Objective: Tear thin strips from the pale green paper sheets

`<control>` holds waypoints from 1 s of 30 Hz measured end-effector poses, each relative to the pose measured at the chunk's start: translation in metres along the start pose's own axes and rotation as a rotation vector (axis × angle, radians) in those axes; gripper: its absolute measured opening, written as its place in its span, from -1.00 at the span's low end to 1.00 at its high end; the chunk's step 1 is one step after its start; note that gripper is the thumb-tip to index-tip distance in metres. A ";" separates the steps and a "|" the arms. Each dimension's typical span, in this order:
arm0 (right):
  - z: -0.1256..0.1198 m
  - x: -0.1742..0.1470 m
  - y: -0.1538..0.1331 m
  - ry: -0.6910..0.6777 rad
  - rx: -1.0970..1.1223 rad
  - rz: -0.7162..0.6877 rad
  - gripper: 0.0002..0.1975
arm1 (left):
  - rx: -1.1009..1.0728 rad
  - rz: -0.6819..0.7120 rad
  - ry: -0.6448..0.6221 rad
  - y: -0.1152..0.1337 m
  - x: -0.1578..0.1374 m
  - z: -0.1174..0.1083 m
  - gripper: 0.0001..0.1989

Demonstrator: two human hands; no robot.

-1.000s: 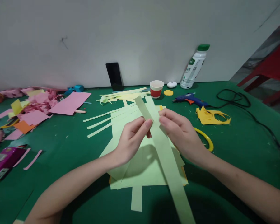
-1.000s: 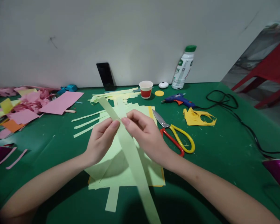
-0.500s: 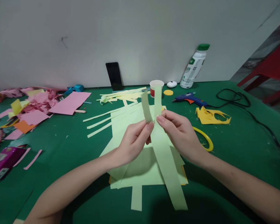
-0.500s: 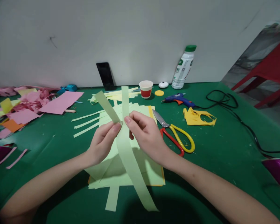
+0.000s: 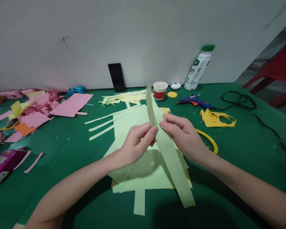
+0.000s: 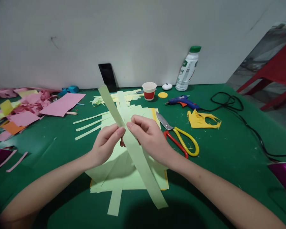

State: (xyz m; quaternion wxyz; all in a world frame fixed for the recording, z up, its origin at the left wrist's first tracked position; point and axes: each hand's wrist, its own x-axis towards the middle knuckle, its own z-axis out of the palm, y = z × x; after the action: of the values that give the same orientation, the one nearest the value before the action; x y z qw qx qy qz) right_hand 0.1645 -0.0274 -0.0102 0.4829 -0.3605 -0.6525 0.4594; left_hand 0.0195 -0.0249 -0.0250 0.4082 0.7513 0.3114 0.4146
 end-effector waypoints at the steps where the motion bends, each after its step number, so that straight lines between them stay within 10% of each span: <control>1: 0.001 0.000 0.001 0.005 -0.006 0.000 -0.68 | -0.003 0.000 0.006 0.001 0.000 0.001 -0.66; 20: 0.012 -0.004 0.009 0.159 0.042 0.099 -0.72 | -0.028 -0.072 0.164 -0.005 0.004 0.009 -0.65; 30: 0.007 -0.004 0.024 0.007 0.039 0.173 -0.69 | -0.167 -0.304 -0.054 -0.023 -0.003 -0.006 -0.65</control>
State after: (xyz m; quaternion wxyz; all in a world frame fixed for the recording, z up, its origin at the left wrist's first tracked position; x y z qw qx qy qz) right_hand 0.1590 -0.0248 -0.0352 0.4506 -0.4080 -0.6080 0.5107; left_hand 0.0101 -0.0149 -0.0442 0.5356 0.6698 0.3748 0.3522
